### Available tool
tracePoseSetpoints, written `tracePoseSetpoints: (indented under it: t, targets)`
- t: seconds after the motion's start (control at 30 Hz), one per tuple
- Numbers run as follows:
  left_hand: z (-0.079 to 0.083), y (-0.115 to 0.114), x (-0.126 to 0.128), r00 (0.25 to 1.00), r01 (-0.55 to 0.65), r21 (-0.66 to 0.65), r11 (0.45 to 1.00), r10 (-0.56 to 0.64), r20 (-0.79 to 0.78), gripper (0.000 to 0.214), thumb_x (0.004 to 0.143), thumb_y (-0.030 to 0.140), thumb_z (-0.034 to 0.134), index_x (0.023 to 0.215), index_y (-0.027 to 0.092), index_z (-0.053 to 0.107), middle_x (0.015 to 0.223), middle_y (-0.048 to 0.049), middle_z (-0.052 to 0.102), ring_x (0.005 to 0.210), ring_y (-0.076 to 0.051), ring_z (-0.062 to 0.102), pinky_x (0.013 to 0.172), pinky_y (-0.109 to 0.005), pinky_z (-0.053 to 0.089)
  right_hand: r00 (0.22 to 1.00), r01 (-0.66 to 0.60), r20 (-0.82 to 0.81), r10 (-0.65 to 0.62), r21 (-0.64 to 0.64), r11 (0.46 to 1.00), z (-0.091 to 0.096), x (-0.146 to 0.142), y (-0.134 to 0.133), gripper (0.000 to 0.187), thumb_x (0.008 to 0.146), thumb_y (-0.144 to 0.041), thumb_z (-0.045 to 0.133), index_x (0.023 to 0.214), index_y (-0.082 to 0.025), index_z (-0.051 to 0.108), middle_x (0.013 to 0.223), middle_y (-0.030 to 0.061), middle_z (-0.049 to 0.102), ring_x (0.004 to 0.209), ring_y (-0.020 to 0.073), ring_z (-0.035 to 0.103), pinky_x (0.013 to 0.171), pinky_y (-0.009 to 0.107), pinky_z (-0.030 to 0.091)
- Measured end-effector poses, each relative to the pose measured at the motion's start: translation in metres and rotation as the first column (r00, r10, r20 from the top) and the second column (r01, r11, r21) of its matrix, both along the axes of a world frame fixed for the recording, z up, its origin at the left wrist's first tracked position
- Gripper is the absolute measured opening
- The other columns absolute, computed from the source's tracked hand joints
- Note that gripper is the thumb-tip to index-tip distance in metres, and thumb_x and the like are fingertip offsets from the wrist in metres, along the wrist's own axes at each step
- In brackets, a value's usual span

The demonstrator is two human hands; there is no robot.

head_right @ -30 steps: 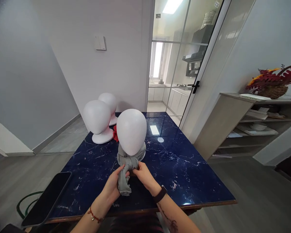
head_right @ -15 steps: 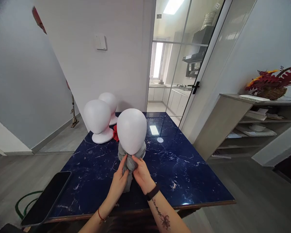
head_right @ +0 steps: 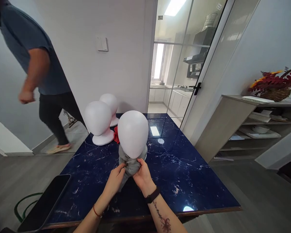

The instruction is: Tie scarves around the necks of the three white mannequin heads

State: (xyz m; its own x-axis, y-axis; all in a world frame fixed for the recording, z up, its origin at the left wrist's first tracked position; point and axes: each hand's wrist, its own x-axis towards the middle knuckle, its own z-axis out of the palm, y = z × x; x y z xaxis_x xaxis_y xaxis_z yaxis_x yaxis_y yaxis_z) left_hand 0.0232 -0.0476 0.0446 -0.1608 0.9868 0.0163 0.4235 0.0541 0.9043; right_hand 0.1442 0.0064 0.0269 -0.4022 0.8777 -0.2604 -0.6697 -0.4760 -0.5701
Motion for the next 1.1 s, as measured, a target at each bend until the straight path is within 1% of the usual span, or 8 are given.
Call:
tracePoseSetpoints:
  t: [0.1,0.2,0.3,0.47,0.63,0.8,0.9,1.1]
  targets:
    - [0.004,0.004,0.0,1.0,0.006,-0.003,1.0,-0.006,-0.01,0.037,0.087,0.045,0.04,0.071,0.019,0.062,0.068,-0.0028,0.063,0.067,-0.019,0.054,0.062,-0.025,0.032,0.998,0.019,-0.063,-0.029,-0.162,0.987,0.007,0.0,-0.002,0.016,0.079,-0.02,0.049,0.078,-0.015,0.065,0.072,0.0032,0.071,0.064,0.0164,0.064,0.068,0.03,0.052]
    - [0.009,0.007,0.003,0.999,0.043,-0.003,0.999,-0.043,-0.021,0.051,0.088,0.055,0.033,0.065,0.017,0.06,0.065,-0.0022,0.064,0.065,-0.018,0.054,0.061,-0.026,0.034,0.996,0.016,-0.08,-0.035,-0.216,0.976,0.013,-0.001,-0.003,0.019,0.081,-0.019,0.047,0.078,-0.014,0.065,0.071,0.0034,0.071,0.06,0.0159,0.064,0.066,0.029,0.052]
    - [0.014,0.006,0.004,0.995,0.068,0.026,0.997,-0.066,-0.072,0.049,0.087,0.054,0.038,0.075,0.016,0.067,0.071,-0.0036,0.068,0.068,-0.018,0.058,0.064,-0.026,0.039,0.994,0.006,-0.102,-0.028,-0.203,0.979,0.014,-0.001,-0.002,0.02,0.081,-0.019,0.046,0.078,-0.013,0.065,0.07,0.004,0.071,0.06,0.0157,0.064,0.063,0.027,0.052]
    - [0.012,-0.001,0.008,0.968,-0.025,0.094,0.995,0.047,-0.245,0.035,0.087,0.039,0.044,0.099,0.019,0.071,0.089,-0.009,0.073,0.078,-0.022,0.066,0.07,-0.029,0.045,0.994,-0.021,-0.109,0.002,-0.179,0.984,0.016,0.001,-0.002,0.02,0.08,-0.019,0.045,0.082,-0.013,0.065,0.072,0.0047,0.071,0.064,0.0164,0.065,0.059,0.026,0.052]
    - [0.004,-0.006,0.015,0.989,-0.1,0.187,0.977,0.118,-0.089,0.035,0.086,0.037,0.045,0.1,0.017,0.071,0.1,-0.01,0.072,0.083,-0.021,0.068,0.074,-0.029,0.049,0.998,-0.009,-0.066,-0.003,-0.179,0.984,0.019,0.003,-0.002,0.019,0.078,-0.019,0.045,0.078,-0.015,0.064,0.065,0.0036,0.069,0.058,0.0158,0.064,0.054,0.026,0.052]
    - [0.002,-0.009,0.023,0.984,-0.154,0.223,0.963,0.169,-0.05,0.036,0.088,0.042,0.044,0.097,0.016,0.067,0.075,-0.0055,0.071,0.057,-0.016,0.061,0.056,-0.025,0.043,0.997,0.012,-0.077,-0.023,-0.14,0.99,0.014,0.006,0.0,0.018,0.079,-0.017,0.046,0.08,-0.015,0.064,0.063,0.0028,0.068,0.058,0.0155,0.064,0.054,0.025,0.051]
    - [0.004,-0.01,0.025,0.992,-0.116,0.189,0.975,0.124,-0.034,0.037,0.087,0.047,0.044,0.09,0.016,0.064,0.061,-0.0013,0.065,0.052,-0.014,0.056,0.052,-0.023,0.037,0.996,0.029,-0.082,-0.041,-0.146,0.989,0.01,0.008,0.002,0.016,0.08,-0.018,0.047,0.076,-0.016,0.063,0.062,0.002,0.067,0.057,0.0154,0.063,0.054,0.025,0.051]
    - [0.012,-0.011,0.024,0.997,0.037,0.135,0.99,-0.029,-0.066,0.042,0.09,0.049,0.037,0.091,0.018,0.065,0.078,-0.004,0.07,0.069,-0.017,0.063,0.062,-0.024,0.042,0.996,0.039,-0.071,-0.05,-0.157,0.987,0.01,0.015,0.005,0.016,0.079,-0.018,0.051,0.064,-0.017,0.058,0.055,-0.0005,0.063,0.051,0.0136,0.06,0.05,0.023,0.047]
